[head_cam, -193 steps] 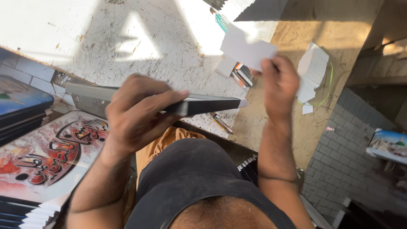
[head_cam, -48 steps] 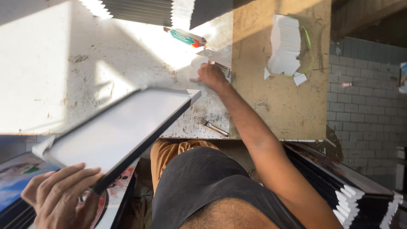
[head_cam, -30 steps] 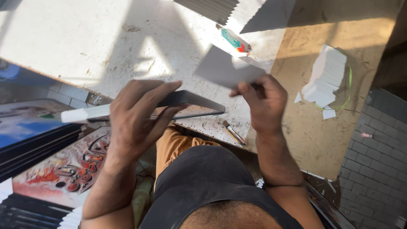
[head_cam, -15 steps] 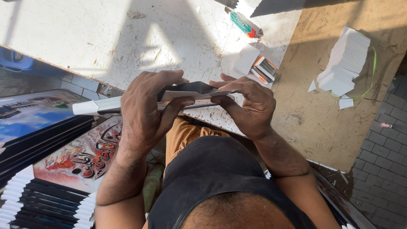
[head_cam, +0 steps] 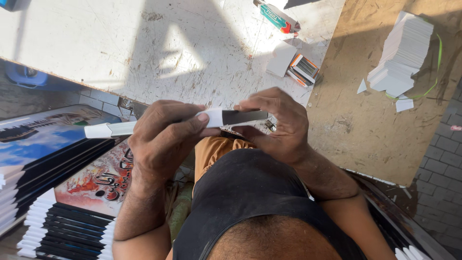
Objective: The person repeatedly trims the edges of rectangular picture frames using a utility knife. They place each frame on a workbench, cut along the edges, and stack the finished frames. The person handles multiple frames one at a time, occasionally picking up new frames from a nearby stack.
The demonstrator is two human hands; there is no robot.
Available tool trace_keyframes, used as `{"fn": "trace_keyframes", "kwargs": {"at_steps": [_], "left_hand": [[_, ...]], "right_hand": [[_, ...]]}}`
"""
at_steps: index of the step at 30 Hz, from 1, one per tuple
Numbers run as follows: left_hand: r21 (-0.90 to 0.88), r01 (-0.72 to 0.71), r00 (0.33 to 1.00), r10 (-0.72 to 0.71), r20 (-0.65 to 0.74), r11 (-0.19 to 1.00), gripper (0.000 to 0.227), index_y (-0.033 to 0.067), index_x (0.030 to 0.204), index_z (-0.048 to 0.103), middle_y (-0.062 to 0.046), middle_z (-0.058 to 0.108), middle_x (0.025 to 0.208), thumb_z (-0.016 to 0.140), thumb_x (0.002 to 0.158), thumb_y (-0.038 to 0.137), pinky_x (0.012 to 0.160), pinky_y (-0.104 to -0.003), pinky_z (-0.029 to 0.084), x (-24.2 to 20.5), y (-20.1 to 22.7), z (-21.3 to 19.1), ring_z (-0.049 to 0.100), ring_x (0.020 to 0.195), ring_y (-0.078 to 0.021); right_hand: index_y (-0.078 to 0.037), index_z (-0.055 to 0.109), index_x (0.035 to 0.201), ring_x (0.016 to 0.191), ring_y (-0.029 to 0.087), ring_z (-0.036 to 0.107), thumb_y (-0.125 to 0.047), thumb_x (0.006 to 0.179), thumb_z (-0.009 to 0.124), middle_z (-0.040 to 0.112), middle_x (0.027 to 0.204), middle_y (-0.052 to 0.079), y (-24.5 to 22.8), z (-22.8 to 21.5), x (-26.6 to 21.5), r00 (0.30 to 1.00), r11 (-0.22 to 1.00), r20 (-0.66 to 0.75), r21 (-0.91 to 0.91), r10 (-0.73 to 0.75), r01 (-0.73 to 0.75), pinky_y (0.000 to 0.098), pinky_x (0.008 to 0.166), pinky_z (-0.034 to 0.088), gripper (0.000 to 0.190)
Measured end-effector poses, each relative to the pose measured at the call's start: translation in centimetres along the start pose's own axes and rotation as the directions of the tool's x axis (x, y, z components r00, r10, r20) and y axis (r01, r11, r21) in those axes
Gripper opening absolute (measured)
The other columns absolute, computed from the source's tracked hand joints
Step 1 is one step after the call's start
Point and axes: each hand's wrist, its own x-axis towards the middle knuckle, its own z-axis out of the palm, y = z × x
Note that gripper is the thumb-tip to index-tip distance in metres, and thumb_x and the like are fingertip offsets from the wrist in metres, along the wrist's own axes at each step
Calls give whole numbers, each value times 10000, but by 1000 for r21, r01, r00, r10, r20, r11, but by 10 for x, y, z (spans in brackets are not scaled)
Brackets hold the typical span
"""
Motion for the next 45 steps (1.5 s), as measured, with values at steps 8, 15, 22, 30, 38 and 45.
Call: {"fn": "trace_keyframes", "kwargs": {"at_steps": [8,15,22,30,38,45], "left_hand": [[-10,-1,996,2,88,1000,409,86,1182,654,-33,706,990,862,878,264,805,-313,612,-10,13,4,715,957,-176],[62,-26,971,11,241,998,493,95,1280,687,-4,629,903,800,868,341,725,-293,583,-22,23,12,653,866,-133],[96,139,920,-165,357,986,257,134,1192,739,-49,629,1058,739,1006,311,732,-205,613,-15,-3,-3,647,964,-123],[461,8,994,-57,92,887,264,139,1221,756,-55,605,959,751,1072,357,726,-261,479,-26,-34,20,526,905,-157],[214,46,922,-124,367,976,242,92,1160,697,-44,566,863,707,991,265,693,-360,432,-101,-43,177,525,778,-181],[393,11,823,-232,519,919,188,101,1042,700,-50,620,866,632,1002,272,766,-343,479,-174,-131,269,578,739,-165]], "right_hand": [[-116,751,980,843,79,728,-268,1028,740,750,933,27,25,3,5,990,962,138,268,12,-49,225,653,603,160],[-30,737,979,693,81,611,-320,1030,656,695,801,45,43,6,2,722,447,668,597,182,-666,251,624,525,305],[-96,687,863,622,116,552,-270,1070,598,613,719,11,68,10,-36,963,962,28,-67,268,-266,306,582,472,285],[-66,673,1029,762,198,657,-509,905,727,679,917,108,154,-35,-125,748,498,-3,-745,664,-444,391,643,560,463],[-15,632,1077,780,327,719,-499,865,766,720,872,164,207,-6,-191,537,280,-38,-822,842,-497,487,687,566,545],[-20,709,962,733,317,720,-533,917,714,704,757,155,205,-6,-185,424,260,46,-847,905,-464,476,681,581,515]]}}
